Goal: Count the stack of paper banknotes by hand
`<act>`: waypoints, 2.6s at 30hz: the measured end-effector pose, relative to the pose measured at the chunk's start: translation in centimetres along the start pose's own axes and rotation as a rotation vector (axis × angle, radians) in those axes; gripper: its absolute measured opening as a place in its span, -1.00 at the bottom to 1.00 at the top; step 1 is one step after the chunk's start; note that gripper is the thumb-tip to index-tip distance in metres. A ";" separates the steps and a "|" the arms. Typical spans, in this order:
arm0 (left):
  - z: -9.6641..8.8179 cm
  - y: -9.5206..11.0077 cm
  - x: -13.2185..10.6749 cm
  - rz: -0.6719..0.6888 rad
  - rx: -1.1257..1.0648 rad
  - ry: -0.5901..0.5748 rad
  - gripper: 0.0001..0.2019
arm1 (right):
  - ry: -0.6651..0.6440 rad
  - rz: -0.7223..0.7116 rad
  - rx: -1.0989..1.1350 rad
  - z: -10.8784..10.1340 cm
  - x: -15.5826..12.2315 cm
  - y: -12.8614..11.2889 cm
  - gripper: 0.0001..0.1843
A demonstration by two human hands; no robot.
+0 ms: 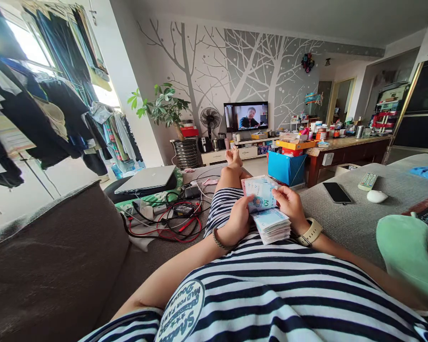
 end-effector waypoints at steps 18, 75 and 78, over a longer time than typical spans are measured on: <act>-0.1 -0.4 0.4 -0.030 -0.059 0.080 -0.79 | -0.018 0.016 0.134 0.0 0.1 0.5 -0.35; 1.5 -0.8 1.6 -0.022 -0.036 0.013 -0.79 | -0.060 0.002 0.157 -0.9 1.6 0.7 -0.36; 1.6 -0.8 1.7 -0.019 -0.046 0.006 -0.80 | -0.056 -0.003 0.137 -1.0 1.6 0.4 -0.35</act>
Point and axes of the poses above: each hand's wrist, its own x-axis towards the middle knuckle, its own z-axis out of the palm, y = z × x, the point moved 10 cm from there along x, towards the middle knuckle, and after that the axes turned 7 degrees about z, right-handed, at the moved point
